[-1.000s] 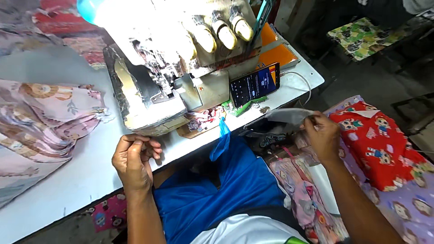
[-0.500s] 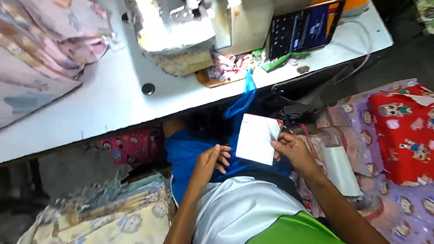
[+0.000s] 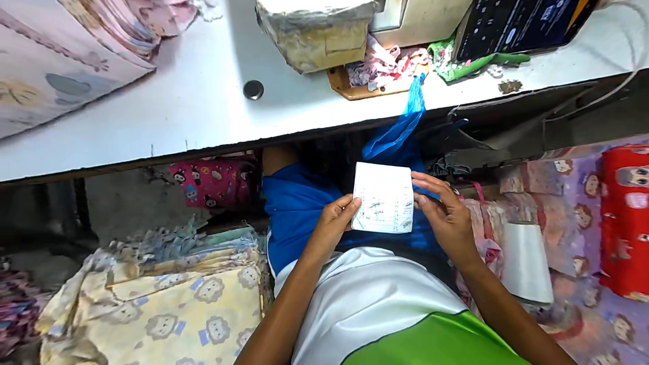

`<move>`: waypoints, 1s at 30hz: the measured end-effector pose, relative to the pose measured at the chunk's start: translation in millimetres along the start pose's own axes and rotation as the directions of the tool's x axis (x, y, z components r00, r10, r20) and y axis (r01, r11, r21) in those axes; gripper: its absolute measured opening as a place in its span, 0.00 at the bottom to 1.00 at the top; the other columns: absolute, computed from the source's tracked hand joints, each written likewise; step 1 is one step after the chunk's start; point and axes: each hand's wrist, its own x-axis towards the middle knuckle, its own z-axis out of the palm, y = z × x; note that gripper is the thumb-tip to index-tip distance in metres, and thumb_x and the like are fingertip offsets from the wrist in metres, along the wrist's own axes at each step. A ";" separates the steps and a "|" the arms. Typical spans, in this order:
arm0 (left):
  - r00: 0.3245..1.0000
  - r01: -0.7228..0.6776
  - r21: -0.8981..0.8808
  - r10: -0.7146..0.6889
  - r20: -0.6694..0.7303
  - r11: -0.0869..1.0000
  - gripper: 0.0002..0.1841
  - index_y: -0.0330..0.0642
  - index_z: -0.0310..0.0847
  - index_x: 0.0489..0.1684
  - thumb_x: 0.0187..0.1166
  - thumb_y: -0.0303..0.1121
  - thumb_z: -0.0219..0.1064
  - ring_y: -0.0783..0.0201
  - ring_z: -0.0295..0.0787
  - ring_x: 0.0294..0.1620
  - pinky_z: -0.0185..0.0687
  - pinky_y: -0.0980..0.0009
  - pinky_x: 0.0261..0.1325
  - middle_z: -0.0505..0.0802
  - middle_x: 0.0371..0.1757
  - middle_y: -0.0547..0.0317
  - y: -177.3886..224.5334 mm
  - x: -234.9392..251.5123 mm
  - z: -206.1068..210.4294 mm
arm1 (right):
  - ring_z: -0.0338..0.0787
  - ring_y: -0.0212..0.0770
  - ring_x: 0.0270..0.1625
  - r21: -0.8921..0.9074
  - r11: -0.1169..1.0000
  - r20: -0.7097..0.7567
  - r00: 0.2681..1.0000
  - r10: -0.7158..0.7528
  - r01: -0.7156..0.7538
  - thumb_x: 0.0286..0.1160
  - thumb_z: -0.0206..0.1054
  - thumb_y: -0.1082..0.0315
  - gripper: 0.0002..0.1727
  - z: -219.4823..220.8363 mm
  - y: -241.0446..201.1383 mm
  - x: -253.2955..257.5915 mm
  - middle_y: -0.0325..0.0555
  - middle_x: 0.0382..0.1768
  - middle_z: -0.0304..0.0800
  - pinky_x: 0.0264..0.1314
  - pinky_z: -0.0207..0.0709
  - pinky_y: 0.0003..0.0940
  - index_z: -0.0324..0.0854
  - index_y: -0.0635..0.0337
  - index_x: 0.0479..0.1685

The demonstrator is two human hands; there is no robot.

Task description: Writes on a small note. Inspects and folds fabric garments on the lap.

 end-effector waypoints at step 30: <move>0.992 0.128 -0.008 -0.128 -0.019 0.992 0.11 0.34 0.86 0.53 0.90 0.30 0.57 0.69 0.94 0.40 0.92 0.70 0.50 0.95 0.40 0.57 -18.7 -6.5 -0.9 | 0.88 0.45 0.71 0.211 0.955 0.142 0.973 0.180 -0.207 0.88 0.57 0.64 0.30 -20.5 0.4 24.5 0.47 0.77 0.79 0.72 0.84 0.41 0.58 0.56 0.88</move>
